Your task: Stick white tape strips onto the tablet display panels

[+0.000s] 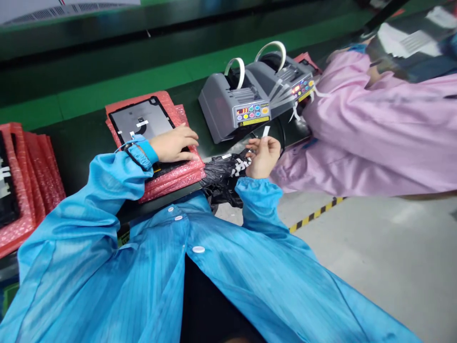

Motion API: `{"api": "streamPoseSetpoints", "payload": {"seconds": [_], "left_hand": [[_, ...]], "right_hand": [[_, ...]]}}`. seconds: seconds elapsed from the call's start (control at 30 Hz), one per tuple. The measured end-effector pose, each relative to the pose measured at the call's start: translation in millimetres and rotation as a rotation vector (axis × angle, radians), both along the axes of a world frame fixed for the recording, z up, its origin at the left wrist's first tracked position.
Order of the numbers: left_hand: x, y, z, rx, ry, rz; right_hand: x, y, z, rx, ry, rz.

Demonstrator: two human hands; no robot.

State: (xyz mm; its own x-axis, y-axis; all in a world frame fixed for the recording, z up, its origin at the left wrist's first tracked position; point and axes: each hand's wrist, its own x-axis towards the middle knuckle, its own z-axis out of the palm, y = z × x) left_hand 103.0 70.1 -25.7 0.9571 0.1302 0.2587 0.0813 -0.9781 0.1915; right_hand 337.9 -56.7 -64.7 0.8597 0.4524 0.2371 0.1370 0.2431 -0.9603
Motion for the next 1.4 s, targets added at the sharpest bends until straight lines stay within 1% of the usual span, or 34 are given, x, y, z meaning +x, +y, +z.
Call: {"api": "streamPoseSetpoints", "payload": {"seconds": [0.13, 0.27, 0.33, 0.47, 0.53, 0.6, 0.67, 0.77, 0.83, 0.9, 1.0, 1.1, 1.23, 1.33, 1.4], "left_hand": [[-13, 10, 11.4, 0.006, -0.211, 0.081], [-28, 16, 20.3, 0.025, -0.328, 0.185], [-32, 18, 20.6, 0.037, -0.351, 0.221], [-32, 21, 15.0, 0.034, -0.377, 0.273], [-29, 20, 13.3, 0.025, -0.381, 0.279], [-26, 17, 14.7, 0.006, -0.376, 0.269], [-23, 11, 19.2, -0.026, -0.367, 0.247], [-20, 2, 27.9, -0.084, -0.364, 0.233], [-20, -2, 31.3, -0.115, -0.36, 0.246], [-22, -4, 31.3, -0.139, -0.348, 0.264], [-30, -3, 25.9, -0.172, -0.332, 0.297], [-37, -1, 19.2, -0.215, -0.325, 0.37], [-42, 0, 15.9, -0.311, -0.358, 0.525], [-43, -2, 16.8, -0.375, -0.371, 0.572], [-42, -2, 17.0, -0.399, -0.378, 0.583]], "right_hand": [[0, 6, 4.5, 0.006, -0.006, -0.016], [1, 12, 4.9, -0.052, -0.056, -0.022], [3, 17, 2.4, -0.072, -0.09, -0.032], [8, 22, -2.5, -0.061, -0.164, -0.043], [6, 18, -0.4, -0.042, -0.196, -0.041], [-4, 10, 7.3, -0.024, -0.232, -0.015], [-19, 1, 20.5, -0.019, -0.272, 0.077], [-48, -4, 47.3, -0.088, -0.325, 0.324], [-65, 0, 64.9, -0.171, -0.363, 0.493], [-79, 9, 77.9, -0.235, -0.407, 0.636], [-92, 24, 85.4, -0.267, -0.461, 0.796], [-93, 39, 79.7, -0.225, -0.474, 0.884], [-76, 64, 59.2, -0.114, -0.49, 0.879], [-65, 80, 43.1, -0.073, -0.514, 0.925], [-65, 86, 36.1, -0.069, -0.512, 0.952]]}}
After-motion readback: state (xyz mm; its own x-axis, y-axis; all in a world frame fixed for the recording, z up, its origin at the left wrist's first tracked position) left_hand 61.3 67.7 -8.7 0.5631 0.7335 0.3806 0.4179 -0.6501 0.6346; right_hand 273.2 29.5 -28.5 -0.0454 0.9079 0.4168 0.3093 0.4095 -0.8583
